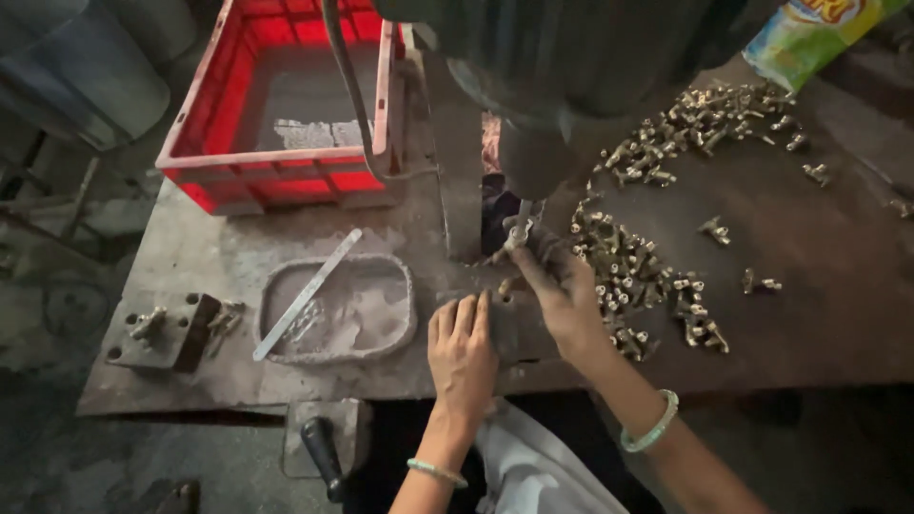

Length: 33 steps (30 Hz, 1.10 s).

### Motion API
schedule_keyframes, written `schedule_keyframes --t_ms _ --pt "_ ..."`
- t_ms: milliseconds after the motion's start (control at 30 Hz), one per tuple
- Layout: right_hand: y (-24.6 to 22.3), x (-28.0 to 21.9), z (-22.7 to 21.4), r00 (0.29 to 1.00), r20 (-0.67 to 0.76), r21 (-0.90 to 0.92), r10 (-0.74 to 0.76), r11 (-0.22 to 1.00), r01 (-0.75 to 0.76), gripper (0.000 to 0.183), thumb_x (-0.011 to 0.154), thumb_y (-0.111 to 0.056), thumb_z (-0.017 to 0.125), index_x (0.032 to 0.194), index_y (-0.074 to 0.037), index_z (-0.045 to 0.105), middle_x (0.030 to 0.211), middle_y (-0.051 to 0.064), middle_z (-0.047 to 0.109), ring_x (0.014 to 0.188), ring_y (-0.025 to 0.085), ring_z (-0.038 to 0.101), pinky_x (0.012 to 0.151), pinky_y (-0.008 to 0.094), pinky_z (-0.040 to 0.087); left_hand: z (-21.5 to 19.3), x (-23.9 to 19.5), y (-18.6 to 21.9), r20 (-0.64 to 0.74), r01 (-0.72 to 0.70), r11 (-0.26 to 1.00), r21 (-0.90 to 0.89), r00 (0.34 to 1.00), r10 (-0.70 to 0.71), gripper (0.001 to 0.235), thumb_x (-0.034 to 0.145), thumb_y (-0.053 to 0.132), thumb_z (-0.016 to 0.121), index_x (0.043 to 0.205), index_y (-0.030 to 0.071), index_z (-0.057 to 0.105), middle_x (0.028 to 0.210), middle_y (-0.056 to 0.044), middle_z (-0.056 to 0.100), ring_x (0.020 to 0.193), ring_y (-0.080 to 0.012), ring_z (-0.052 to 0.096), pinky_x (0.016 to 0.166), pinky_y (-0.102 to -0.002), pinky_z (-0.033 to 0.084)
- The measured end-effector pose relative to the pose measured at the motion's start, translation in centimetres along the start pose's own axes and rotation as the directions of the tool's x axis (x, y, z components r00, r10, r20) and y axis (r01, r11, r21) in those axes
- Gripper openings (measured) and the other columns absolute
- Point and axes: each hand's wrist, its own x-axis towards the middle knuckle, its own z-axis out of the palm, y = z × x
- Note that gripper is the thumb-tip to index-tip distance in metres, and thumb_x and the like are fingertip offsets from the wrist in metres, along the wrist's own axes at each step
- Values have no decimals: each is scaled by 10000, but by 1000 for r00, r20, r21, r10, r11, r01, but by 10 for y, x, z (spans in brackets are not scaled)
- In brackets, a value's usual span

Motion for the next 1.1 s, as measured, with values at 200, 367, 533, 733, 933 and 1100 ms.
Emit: schedule_keyframes --t_ms 200,367,533,733,933,1100 --pt "7 -1 5 999 -52 97 3 995 2 241 1013 -158 642 1173 14 693 1059 70 736 926 126 709 732 314 602 1 3 1 -4 0 1000 3 1000 0 541 739 64 642 1275 -6 665 1226 -122 641 1166 -324 570 1052 -456 442" --pt "21 -1 -3 1000 -6 130 1 992 0 247 1022 -165 644 1197 6 680 1024 89 737 797 155 684 691 315 572 -2 7 0 15 6 1000 -13 1000 -6 550 726 65 639 1271 -7 661 1229 -123 641 1172 -326 569 1049 -453 440" --pt "16 -1 1 999 33 117 23 993 -27 309 993 -183 615 1273 -59 656 1018 61 725 764 141 673 661 301 567 5 7 -4 18 -9 996 87 1000 7 557 748 96 627 1298 10 648 1245 -119 633 1199 -342 549 1036 -458 434" --pt "24 0 -1 1000 -10 164 14 986 -12 241 997 -148 630 1200 -19 650 1030 67 718 824 131 674 661 317 577 14 -1 -3 54 57 971 234 996 -71 476 838 136 596 1302 38 640 1277 -131 597 1242 -360 527 1033 -443 442" --pt "24 -1 0 1000 6 133 -7 991 6 243 995 -138 634 1191 5 651 1017 78 723 780 135 663 676 306 579 7 1 -1 83 47 976 212 994 -66 486 816 149 608 1287 34 648 1235 -114 605 1227 -359 529 1010 -455 450" --pt "13 12 -21 986 168 127 3 992 -25 269 1014 -161 635 1211 20 659 1019 87 739 747 141 644 677 303 546 2 5 -1 56 28 980 199 998 -40 480 805 132 619 1271 26 667 1232 -116 621 1226 -353 532 1011 -454 458"
